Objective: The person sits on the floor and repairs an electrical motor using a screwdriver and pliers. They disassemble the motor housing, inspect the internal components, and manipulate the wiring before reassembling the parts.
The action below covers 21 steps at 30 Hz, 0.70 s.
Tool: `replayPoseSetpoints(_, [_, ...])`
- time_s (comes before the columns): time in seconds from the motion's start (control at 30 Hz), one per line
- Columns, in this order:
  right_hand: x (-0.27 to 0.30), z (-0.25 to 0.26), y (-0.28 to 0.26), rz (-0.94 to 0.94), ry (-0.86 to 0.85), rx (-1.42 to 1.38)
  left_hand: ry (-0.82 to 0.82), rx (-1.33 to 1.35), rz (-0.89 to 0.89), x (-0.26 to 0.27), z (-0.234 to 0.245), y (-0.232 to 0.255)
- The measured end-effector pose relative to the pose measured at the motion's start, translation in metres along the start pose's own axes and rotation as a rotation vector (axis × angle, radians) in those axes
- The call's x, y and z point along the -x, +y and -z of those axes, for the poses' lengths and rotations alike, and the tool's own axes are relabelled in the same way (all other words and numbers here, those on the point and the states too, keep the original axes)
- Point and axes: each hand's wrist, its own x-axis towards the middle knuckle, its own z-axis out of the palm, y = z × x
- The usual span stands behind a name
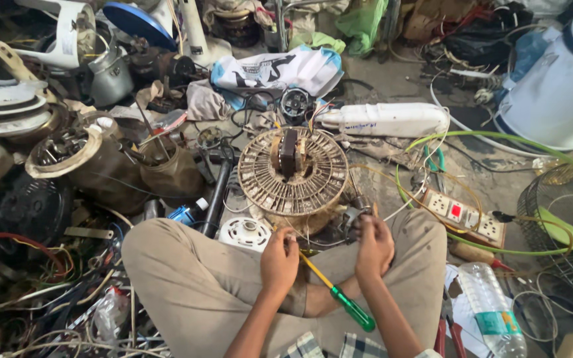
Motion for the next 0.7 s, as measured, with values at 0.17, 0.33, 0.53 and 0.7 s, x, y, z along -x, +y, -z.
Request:
replayPoseSetpoints(0.17, [0.005,-0.007,-0.020,0.133,-0.188,-0.050,0.092,0.094,-0.169,-0.001,0.001,-0.001])
replayPoseSetpoints(0.33, [0.024,-0.021,-0.014,0.156,-0.642,-0.012,0.088,0.195,-0.084,-0.002,-0.002,-0.005])
replayPoseSetpoints(0.53, [0.011,-0.016,-0.006,0.075,-0.563,-0.048,0.121,0.166,-0.166,-0.004,-0.004,-0.008])
replayPoseSetpoints(0.7, [0.008,-0.015,0.003,0.064,-0.559,-0.044,0.086,0.203,-0.133,-0.002,-0.001,-0.004])
